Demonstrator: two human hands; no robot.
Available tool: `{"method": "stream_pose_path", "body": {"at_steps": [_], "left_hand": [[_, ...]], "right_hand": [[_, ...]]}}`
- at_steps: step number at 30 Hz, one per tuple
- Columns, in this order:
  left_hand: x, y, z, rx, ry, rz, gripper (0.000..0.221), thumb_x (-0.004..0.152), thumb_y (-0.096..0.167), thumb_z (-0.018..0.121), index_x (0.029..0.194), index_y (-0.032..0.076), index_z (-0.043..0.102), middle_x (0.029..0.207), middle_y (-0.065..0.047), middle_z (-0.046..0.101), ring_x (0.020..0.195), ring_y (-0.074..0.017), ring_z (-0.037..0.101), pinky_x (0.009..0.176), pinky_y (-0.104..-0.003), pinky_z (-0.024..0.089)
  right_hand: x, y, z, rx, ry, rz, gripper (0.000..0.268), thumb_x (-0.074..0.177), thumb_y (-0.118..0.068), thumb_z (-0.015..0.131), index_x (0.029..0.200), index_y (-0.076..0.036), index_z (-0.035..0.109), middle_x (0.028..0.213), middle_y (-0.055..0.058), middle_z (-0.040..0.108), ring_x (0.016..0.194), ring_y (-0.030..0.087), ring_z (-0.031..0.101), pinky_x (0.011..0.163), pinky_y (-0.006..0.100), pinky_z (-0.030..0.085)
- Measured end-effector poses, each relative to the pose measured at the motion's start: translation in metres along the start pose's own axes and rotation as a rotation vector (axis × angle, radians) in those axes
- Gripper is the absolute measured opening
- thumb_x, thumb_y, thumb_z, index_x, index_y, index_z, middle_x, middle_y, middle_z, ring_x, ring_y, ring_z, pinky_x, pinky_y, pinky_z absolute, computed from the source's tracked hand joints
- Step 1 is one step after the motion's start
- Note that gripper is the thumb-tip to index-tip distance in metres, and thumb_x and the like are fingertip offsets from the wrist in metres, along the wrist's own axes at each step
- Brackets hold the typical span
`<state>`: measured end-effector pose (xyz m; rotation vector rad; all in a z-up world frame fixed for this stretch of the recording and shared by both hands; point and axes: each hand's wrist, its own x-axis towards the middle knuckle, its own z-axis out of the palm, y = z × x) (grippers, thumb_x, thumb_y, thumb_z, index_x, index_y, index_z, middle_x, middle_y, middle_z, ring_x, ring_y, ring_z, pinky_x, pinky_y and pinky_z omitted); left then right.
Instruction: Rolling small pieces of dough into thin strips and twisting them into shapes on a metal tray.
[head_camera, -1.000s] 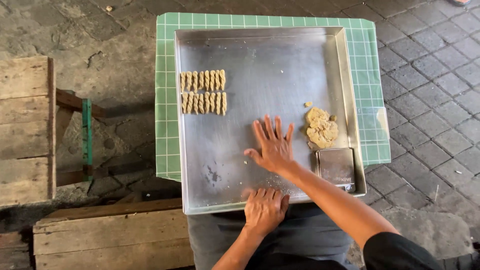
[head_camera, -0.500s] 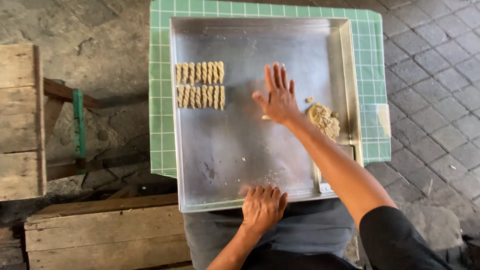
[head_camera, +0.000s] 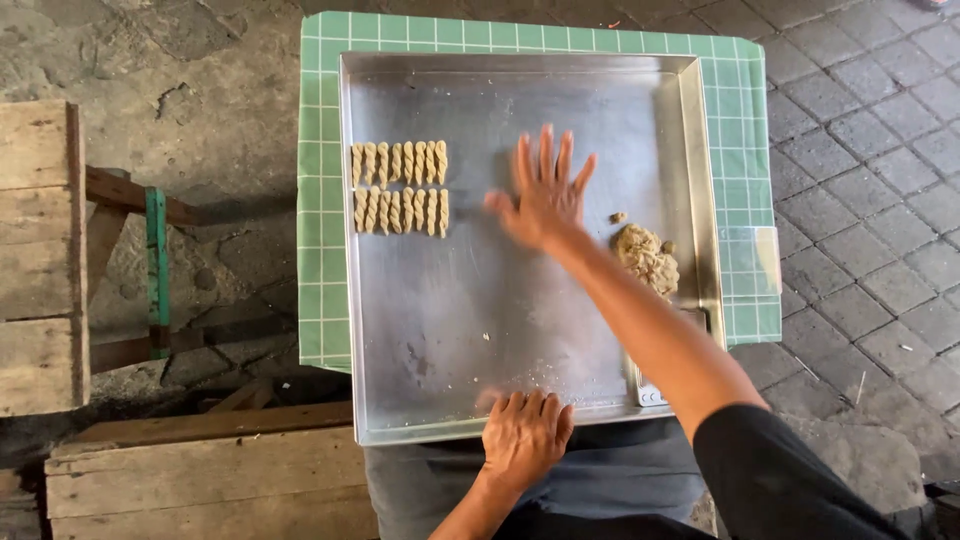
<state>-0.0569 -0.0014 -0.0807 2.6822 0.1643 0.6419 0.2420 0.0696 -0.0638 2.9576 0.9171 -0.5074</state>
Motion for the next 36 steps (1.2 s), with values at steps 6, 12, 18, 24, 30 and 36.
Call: {"method": "stream_pose_path", "body": {"at_steps": [6, 12, 18, 24, 30, 36], "left_hand": [[0.01, -0.001, -0.009, -0.027, -0.005, 0.013, 0.031, 0.103, 0.031, 0.055, 0.082, 0.011, 0.065, 0.072, -0.003, 0.058, 0.059, -0.0224, 0.052, 0.054, -0.035, 0.04], [0.003, -0.002, -0.004, -0.008, -0.041, -0.001, 0.032, 0.104, 0.037, 0.056, 0.079, 0.017, 0.057, 0.069, 0.0, 0.053, 0.056, -0.0189, 0.045, 0.051, -0.034, 0.036], [0.006, 0.0, -0.002, 0.003, -0.019, -0.006, 0.03, 0.103, 0.035, 0.055, 0.081, 0.014, 0.061, 0.072, -0.001, 0.056, 0.057, -0.0224, 0.049, 0.053, -0.036, 0.038], [0.005, -0.001, -0.002, -0.021, -0.011, 0.003, 0.032, 0.102, 0.035, 0.056, 0.078, 0.014, 0.061, 0.07, -0.003, 0.053, 0.06, -0.0241, 0.05, 0.055, -0.036, 0.039], [-0.001, 0.0, 0.0, 0.028, -0.006, -0.013, 0.034, 0.104, 0.039, 0.054, 0.079, 0.016, 0.059, 0.069, 0.002, 0.051, 0.057, -0.0188, 0.047, 0.053, -0.033, 0.038], [0.006, 0.002, -0.001, 0.008, 0.004, -0.018, 0.031, 0.101, 0.035, 0.056, 0.079, 0.014, 0.063, 0.07, -0.002, 0.055, 0.059, -0.0238, 0.051, 0.055, -0.037, 0.04]], "right_hand": [[-0.078, 0.012, 0.075, -0.005, 0.068, -0.173, 0.113, 0.082, -0.089, 0.002, 0.163, -0.01, -0.003, 0.171, 0.017, -0.007, 0.156, 0.041, -0.009, 0.114, 0.072, -0.014], [0.033, -0.001, -0.001, 0.079, -0.037, 0.107, 0.113, 0.075, -0.09, -0.003, 0.165, -0.022, -0.012, 0.167, 0.01, -0.027, 0.153, 0.037, -0.024, 0.115, 0.071, -0.017], [-0.024, 0.001, 0.038, 0.088, 0.126, -0.063, 0.115, 0.08, -0.087, -0.003, 0.164, -0.01, -0.006, 0.171, 0.018, -0.011, 0.157, 0.041, -0.012, 0.114, 0.073, -0.017], [-0.054, 0.002, 0.044, 0.097, 0.03, -0.038, 0.119, 0.071, -0.089, -0.008, 0.163, -0.015, -0.002, 0.171, 0.015, -0.006, 0.156, 0.041, -0.008, 0.114, 0.074, -0.013], [0.024, -0.01, -0.016, 0.11, -0.069, 0.113, 0.103, 0.089, -0.084, 0.014, 0.163, -0.02, -0.017, 0.168, 0.01, -0.028, 0.152, 0.036, -0.03, 0.116, 0.065, -0.022], [-0.054, 0.001, 0.052, 0.06, 0.135, -0.03, 0.122, 0.074, -0.09, -0.01, 0.162, -0.005, -0.008, 0.171, 0.018, -0.012, 0.157, 0.037, -0.01, 0.117, 0.073, -0.012]]}}
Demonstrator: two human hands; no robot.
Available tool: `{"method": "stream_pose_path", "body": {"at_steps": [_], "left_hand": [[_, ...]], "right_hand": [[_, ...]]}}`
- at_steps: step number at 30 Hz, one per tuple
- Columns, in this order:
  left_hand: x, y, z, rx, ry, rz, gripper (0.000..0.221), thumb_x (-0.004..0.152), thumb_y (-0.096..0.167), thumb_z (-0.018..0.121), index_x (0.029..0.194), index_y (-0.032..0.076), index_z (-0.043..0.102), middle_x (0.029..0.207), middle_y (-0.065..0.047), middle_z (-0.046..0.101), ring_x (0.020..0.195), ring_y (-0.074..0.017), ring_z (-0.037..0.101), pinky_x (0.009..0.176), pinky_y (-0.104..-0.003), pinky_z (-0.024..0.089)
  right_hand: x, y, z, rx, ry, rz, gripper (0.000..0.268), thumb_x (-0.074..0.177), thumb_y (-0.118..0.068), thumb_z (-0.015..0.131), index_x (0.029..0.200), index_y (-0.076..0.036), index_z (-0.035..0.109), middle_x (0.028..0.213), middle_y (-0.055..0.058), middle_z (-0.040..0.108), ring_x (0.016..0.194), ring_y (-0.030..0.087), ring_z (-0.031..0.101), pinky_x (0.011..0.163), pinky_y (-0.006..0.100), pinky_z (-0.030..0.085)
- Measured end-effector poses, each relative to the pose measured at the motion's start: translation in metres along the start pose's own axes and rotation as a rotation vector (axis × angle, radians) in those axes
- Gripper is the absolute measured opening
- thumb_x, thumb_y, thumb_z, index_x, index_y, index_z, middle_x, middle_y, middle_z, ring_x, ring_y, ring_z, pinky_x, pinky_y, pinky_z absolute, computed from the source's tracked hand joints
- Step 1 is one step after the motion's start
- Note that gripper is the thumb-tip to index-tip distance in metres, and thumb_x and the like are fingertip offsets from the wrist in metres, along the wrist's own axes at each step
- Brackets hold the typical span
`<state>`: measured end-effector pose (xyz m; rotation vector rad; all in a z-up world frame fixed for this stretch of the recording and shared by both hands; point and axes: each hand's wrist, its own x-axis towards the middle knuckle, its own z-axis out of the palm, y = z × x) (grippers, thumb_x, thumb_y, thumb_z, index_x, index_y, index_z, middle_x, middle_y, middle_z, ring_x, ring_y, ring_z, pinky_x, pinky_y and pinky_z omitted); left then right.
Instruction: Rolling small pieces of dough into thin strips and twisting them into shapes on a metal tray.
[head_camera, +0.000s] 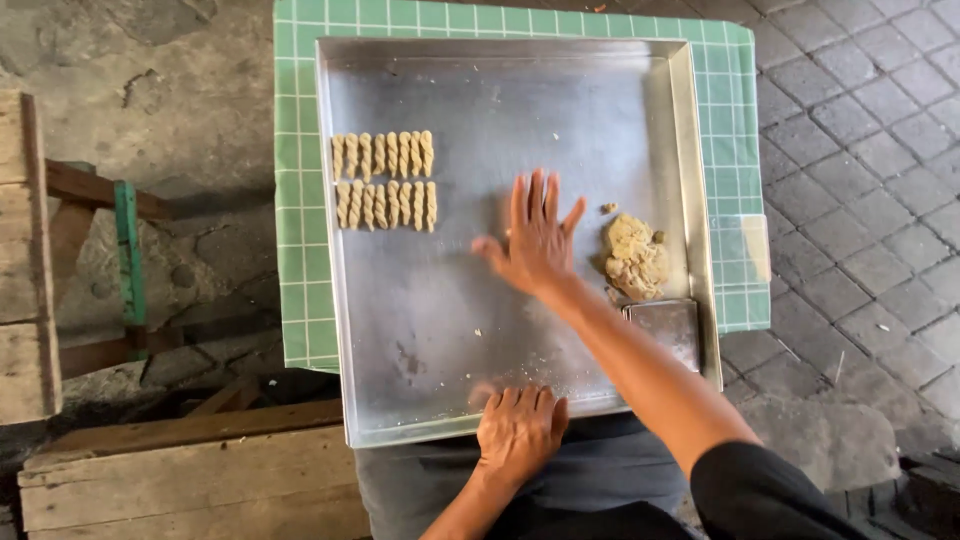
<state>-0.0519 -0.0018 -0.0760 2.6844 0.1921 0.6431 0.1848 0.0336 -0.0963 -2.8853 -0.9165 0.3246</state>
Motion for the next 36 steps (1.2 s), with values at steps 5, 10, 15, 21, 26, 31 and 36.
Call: {"method": "stream_pose_path", "body": {"at_steps": [5, 10, 15, 21, 26, 31, 36], "left_hand": [[0.001, -0.001, 0.0, -0.004, -0.005, 0.015, 0.031, 0.101, 0.033, 0.056, 0.077, 0.015, 0.06, 0.07, -0.002, 0.055, 0.06, -0.0237, 0.051, 0.053, -0.036, 0.039], [-0.008, -0.002, 0.005, 0.007, -0.078, 0.011, 0.031, 0.102, 0.038, 0.057, 0.081, 0.015, 0.06, 0.07, -0.001, 0.055, 0.058, -0.0215, 0.051, 0.053, -0.036, 0.04], [-0.006, 0.001, 0.004, 0.015, -0.037, 0.001, 0.03, 0.099, 0.036, 0.061, 0.079, 0.015, 0.058, 0.068, -0.001, 0.052, 0.057, -0.0221, 0.048, 0.053, -0.036, 0.038], [0.0, -0.001, 0.004, 0.024, -0.03, 0.006, 0.033, 0.1, 0.036, 0.058, 0.075, 0.015, 0.061, 0.069, -0.002, 0.056, 0.061, -0.0235, 0.054, 0.054, -0.036, 0.041], [-0.004, 0.001, -0.001, 0.004, -0.05, 0.003, 0.032, 0.101, 0.036, 0.059, 0.077, 0.014, 0.06, 0.069, -0.003, 0.055, 0.061, -0.0245, 0.054, 0.056, -0.037, 0.042], [-0.009, 0.001, 0.004, 0.016, -0.019, -0.003, 0.033, 0.104, 0.039, 0.053, 0.087, 0.013, 0.064, 0.071, 0.0, 0.056, 0.058, -0.0191, 0.05, 0.054, -0.034, 0.04], [-0.004, 0.003, 0.003, 0.027, -0.045, -0.012, 0.029, 0.099, 0.038, 0.059, 0.084, 0.014, 0.064, 0.072, -0.002, 0.058, 0.062, -0.0226, 0.055, 0.056, -0.036, 0.043]], "right_hand": [[-0.016, 0.008, 0.01, -0.04, 0.043, -0.075, 0.124, 0.076, -0.092, -0.003, 0.162, -0.003, -0.005, 0.171, 0.02, -0.006, 0.158, 0.037, -0.006, 0.115, 0.07, -0.017], [0.064, 0.003, -0.021, 0.034, -0.09, 0.043, 0.124, 0.072, -0.092, -0.002, 0.162, -0.008, -0.006, 0.17, 0.015, -0.014, 0.156, 0.039, -0.014, 0.114, 0.072, -0.016], [0.047, -0.001, -0.025, 0.026, -0.096, 0.032, 0.119, 0.081, -0.088, 0.004, 0.162, -0.001, -0.008, 0.17, 0.02, -0.014, 0.156, 0.039, -0.015, 0.115, 0.071, -0.016], [-0.061, 0.026, 0.043, -0.011, 0.163, -0.169, 0.119, 0.083, -0.09, 0.004, 0.163, -0.002, -0.006, 0.172, 0.02, -0.003, 0.161, 0.036, 0.0, 0.119, 0.07, -0.012], [0.001, 0.013, 0.002, 0.008, -0.011, -0.098, 0.121, 0.079, -0.089, -0.003, 0.162, 0.0, 0.002, 0.17, 0.022, 0.001, 0.157, 0.04, 0.002, 0.115, 0.074, -0.011], [0.065, 0.003, -0.022, 0.05, -0.112, 0.014, 0.119, 0.079, -0.089, 0.004, 0.163, -0.004, -0.008, 0.169, 0.016, -0.017, 0.156, 0.038, -0.017, 0.115, 0.07, -0.017], [0.009, 0.003, -0.01, 0.025, -0.003, -0.103, 0.125, 0.076, -0.09, -0.009, 0.161, 0.003, 0.003, 0.171, 0.021, -0.002, 0.157, 0.038, 0.0, 0.118, 0.073, -0.009]]}}
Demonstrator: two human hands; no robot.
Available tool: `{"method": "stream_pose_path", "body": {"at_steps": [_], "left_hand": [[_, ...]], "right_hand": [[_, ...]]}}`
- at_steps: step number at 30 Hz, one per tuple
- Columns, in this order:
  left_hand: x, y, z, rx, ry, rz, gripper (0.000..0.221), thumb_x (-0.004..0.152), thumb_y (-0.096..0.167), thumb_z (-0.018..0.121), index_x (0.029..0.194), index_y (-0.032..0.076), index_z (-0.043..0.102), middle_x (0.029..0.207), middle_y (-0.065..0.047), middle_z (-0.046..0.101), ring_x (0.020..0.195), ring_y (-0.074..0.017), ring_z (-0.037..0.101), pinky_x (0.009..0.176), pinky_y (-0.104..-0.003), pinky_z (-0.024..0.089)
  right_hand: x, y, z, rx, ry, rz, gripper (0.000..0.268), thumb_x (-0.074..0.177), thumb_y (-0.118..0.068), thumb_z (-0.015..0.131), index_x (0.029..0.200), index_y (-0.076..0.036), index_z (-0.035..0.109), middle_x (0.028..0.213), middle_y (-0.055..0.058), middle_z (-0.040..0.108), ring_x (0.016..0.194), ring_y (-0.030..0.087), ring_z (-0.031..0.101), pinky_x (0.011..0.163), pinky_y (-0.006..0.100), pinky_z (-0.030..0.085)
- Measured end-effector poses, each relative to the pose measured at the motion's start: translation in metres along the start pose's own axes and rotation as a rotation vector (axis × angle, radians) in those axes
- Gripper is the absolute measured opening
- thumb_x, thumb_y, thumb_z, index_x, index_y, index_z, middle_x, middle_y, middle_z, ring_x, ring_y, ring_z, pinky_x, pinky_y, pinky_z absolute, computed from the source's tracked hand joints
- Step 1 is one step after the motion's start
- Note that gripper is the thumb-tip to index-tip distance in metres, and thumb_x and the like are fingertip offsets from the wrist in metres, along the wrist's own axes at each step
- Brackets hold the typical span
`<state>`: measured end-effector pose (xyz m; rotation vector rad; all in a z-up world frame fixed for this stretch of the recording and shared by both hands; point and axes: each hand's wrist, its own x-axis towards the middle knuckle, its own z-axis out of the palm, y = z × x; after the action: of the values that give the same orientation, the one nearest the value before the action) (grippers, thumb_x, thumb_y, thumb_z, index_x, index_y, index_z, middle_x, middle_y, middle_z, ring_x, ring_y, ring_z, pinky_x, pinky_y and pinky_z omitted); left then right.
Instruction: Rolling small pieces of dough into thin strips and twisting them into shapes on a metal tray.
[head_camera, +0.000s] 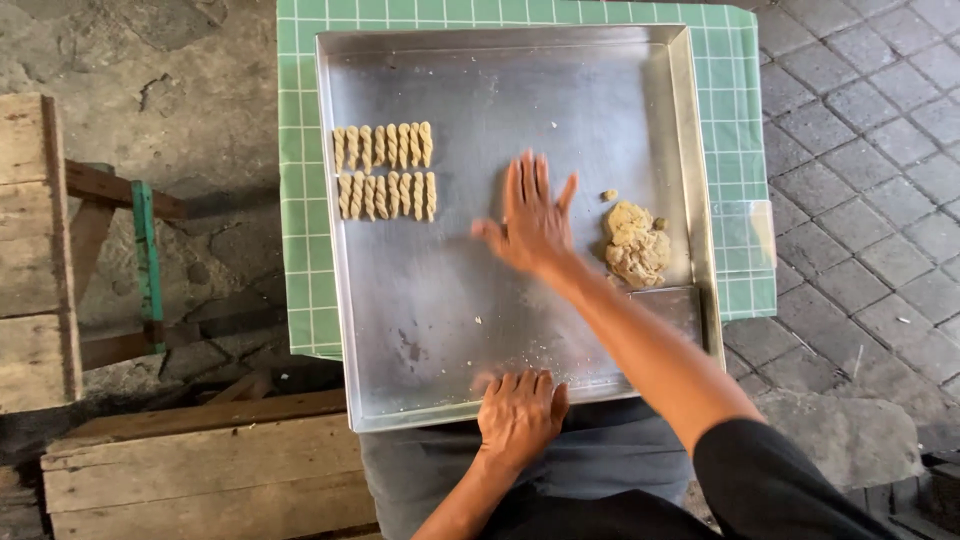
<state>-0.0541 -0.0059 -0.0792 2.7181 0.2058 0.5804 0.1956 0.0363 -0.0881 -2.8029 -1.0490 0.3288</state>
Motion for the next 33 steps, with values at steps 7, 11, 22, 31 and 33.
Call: {"method": "stream_pose_path", "body": {"at_steps": [7, 11, 22, 31, 33], "left_hand": [[0.002, 0.0, -0.004, -0.021, 0.045, 0.005, 0.026, 0.095, 0.029, 0.064, 0.073, 0.015, 0.059, 0.067, -0.004, 0.054, 0.06, -0.0262, 0.054, 0.054, -0.04, 0.04], [-0.003, -0.001, -0.002, -0.017, 0.03, -0.006, 0.031, 0.101, 0.035, 0.059, 0.079, 0.013, 0.061, 0.069, -0.003, 0.055, 0.06, -0.0244, 0.052, 0.055, -0.039, 0.04], [0.002, 0.001, -0.003, -0.025, -0.018, 0.005, 0.026, 0.097, 0.035, 0.062, 0.087, 0.012, 0.066, 0.074, -0.004, 0.06, 0.063, -0.0241, 0.056, 0.057, -0.037, 0.043], [-0.003, -0.003, -0.001, -0.001, 0.005, 0.002, 0.033, 0.103, 0.039, 0.054, 0.086, 0.013, 0.065, 0.073, -0.003, 0.057, 0.061, -0.0229, 0.052, 0.055, -0.036, 0.042], [-0.003, -0.002, -0.002, -0.005, 0.017, -0.014, 0.033, 0.102, 0.039, 0.057, 0.078, 0.016, 0.059, 0.07, 0.001, 0.054, 0.058, -0.0187, 0.05, 0.054, -0.033, 0.04]], "right_hand": [[-0.053, 0.008, 0.026, -0.046, 0.055, -0.081, 0.115, 0.085, -0.088, 0.005, 0.163, -0.003, 0.004, 0.17, 0.024, 0.004, 0.158, 0.038, 0.005, 0.116, 0.073, -0.006], [0.037, -0.003, -0.026, -0.014, -0.175, 0.118, 0.115, 0.076, -0.088, -0.005, 0.164, -0.015, -0.005, 0.17, 0.013, -0.017, 0.155, 0.038, -0.017, 0.115, 0.07, -0.015], [-0.016, 0.0, 0.01, -0.06, -0.088, 0.004, 0.125, 0.074, -0.089, -0.012, 0.161, 0.0, 0.001, 0.17, 0.02, -0.007, 0.156, 0.04, -0.004, 0.117, 0.075, -0.006], [0.065, -0.003, -0.026, -0.033, -0.193, 0.127, 0.1, 0.09, -0.081, 0.01, 0.165, -0.017, -0.009, 0.168, 0.016, -0.021, 0.154, 0.045, -0.018, 0.117, 0.071, -0.012], [0.102, 0.008, -0.022, 0.019, -0.071, 0.215, 0.109, 0.08, -0.087, -0.001, 0.166, -0.019, -0.011, 0.167, 0.012, -0.024, 0.154, 0.038, -0.022, 0.115, 0.067, -0.018]]}}
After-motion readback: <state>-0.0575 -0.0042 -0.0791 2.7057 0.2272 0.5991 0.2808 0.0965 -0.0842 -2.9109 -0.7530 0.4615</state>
